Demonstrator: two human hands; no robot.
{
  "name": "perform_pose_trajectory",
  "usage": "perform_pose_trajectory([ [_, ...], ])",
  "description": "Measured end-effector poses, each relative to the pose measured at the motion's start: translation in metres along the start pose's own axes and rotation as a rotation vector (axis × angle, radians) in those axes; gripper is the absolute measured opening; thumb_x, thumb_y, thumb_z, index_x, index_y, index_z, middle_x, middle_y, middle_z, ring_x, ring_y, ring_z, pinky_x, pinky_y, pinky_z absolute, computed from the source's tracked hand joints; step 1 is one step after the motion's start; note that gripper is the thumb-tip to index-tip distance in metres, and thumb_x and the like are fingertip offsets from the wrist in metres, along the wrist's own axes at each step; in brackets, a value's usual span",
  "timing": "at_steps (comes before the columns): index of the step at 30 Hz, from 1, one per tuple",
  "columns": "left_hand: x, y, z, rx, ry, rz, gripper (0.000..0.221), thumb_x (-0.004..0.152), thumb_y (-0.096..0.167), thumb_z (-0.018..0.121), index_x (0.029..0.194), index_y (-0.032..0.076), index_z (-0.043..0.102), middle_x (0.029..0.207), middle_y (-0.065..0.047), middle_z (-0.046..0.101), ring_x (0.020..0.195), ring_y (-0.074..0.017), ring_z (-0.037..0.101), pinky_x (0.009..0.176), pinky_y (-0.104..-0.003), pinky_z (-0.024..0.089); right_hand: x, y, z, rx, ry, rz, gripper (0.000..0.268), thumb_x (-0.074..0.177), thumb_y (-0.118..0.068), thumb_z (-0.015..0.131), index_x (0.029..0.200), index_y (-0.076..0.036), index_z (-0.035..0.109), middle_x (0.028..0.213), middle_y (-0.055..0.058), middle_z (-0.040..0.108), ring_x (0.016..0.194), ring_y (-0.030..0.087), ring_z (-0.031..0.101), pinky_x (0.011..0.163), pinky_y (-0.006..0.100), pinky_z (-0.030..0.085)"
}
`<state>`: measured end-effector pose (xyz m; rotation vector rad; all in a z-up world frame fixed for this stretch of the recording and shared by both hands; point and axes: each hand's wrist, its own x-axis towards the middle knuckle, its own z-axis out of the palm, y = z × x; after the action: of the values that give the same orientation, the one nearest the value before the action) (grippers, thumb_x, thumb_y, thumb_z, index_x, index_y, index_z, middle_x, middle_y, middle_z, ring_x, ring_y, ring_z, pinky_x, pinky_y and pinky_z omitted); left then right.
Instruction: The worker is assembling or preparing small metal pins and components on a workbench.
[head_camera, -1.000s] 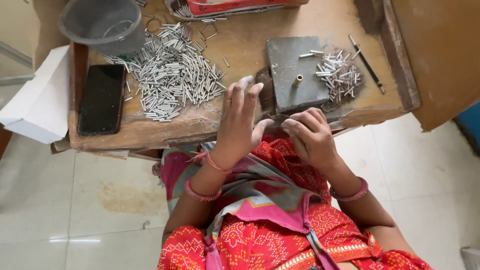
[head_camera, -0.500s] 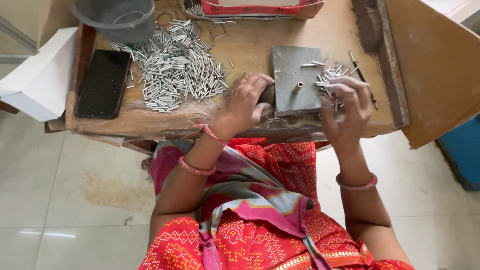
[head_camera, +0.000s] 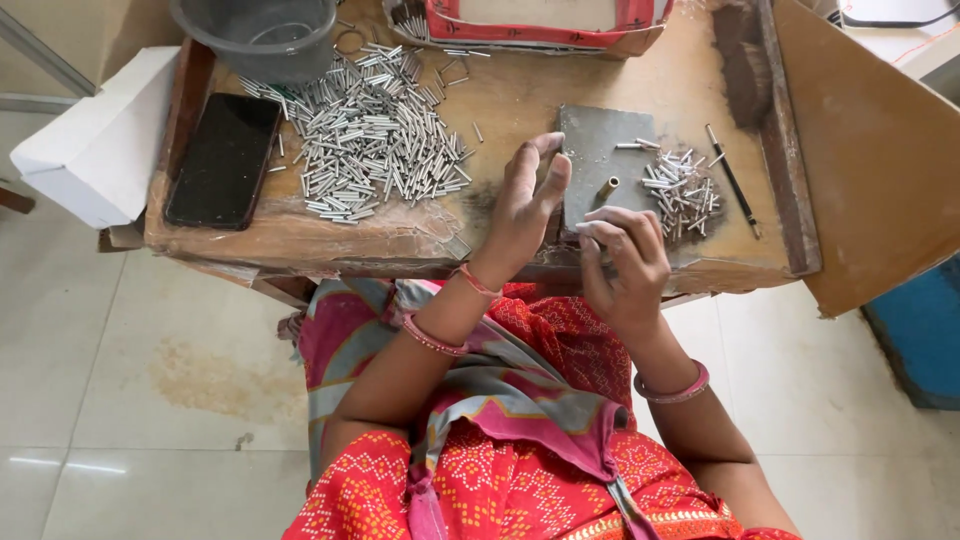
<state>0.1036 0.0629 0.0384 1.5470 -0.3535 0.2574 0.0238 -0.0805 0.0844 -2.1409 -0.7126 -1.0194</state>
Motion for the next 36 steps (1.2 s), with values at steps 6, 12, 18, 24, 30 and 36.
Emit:
perform_pose_trajectory([
  [6,0.004,-0.008,0.006,-0.507,0.095,-0.048,0.064,0.109,0.053,0.048,0.140,-0.002,0.054,0.142,-0.013,0.056,0.139,-0.0207,0.047,0.121,-0.035,0.031,0.016,0.004,0.010,-0.051,-0.171,-0.039,0.017,0.092,0.004,0.072,0.107,-0.002,0.070,0.111,0.012,0.070,0.097,0.030,0.067,0.086,0.040,0.054],
  [12,0.002,-0.005,0.010,-0.511,0.132,-0.045,0.062,0.109,0.051,0.049,0.137,-0.004,0.056,0.136,-0.013,0.060,0.131,-0.0204,0.052,0.117,-0.035,0.037,0.033,-0.003,0.023,-0.211,-0.293,0.019,0.016,0.087,-0.004,0.072,0.103,-0.004,0.071,0.111,0.009,0.069,0.096,0.030,0.068,0.083,0.041,0.055],
  [18,0.005,-0.003,0.005,-0.655,0.034,-0.080,0.059,0.107,0.051,0.050,0.138,0.001,0.054,0.135,-0.006,0.059,0.131,-0.0149,0.050,0.117,-0.030,0.035,0.031,0.009,0.029,-0.264,-0.350,0.048,0.011,0.086,-0.008,0.071,0.097,-0.007,0.072,0.109,0.006,0.069,0.094,0.029,0.069,0.078,0.041,0.055],
  [24,-0.019,0.044,-0.019,0.172,0.241,0.303,0.015,0.095,0.012,0.069,0.108,0.005,0.065,0.122,-0.009,0.064,0.121,-0.0240,0.060,0.108,-0.034,0.046,0.028,0.016,0.029,-0.222,-0.324,0.038,0.011,0.087,-0.009,0.073,0.097,-0.008,0.073,0.107,0.006,0.070,0.090,0.028,0.070,0.077,0.039,0.056],
  [30,-0.032,0.042,-0.042,0.430,-0.047,0.179,0.022,0.083,0.002,0.067,0.105,0.002,0.066,0.105,-0.016,0.064,0.106,-0.0352,0.063,0.097,-0.042,0.049,0.025,0.009,0.030,-0.175,-0.233,0.018,0.012,0.086,-0.006,0.073,0.098,-0.008,0.074,0.106,0.005,0.071,0.093,0.028,0.071,0.079,0.038,0.056],
  [36,-0.028,0.038,-0.031,0.587,-0.054,0.276,0.022,0.079,0.004,0.067,0.101,0.000,0.065,0.099,-0.017,0.062,0.104,-0.0380,0.061,0.097,-0.047,0.048,0.022,0.013,0.030,-0.140,-0.171,0.010,0.012,0.085,-0.005,0.072,0.097,-0.007,0.072,0.105,0.006,0.072,0.093,0.027,0.071,0.081,0.037,0.057],
])
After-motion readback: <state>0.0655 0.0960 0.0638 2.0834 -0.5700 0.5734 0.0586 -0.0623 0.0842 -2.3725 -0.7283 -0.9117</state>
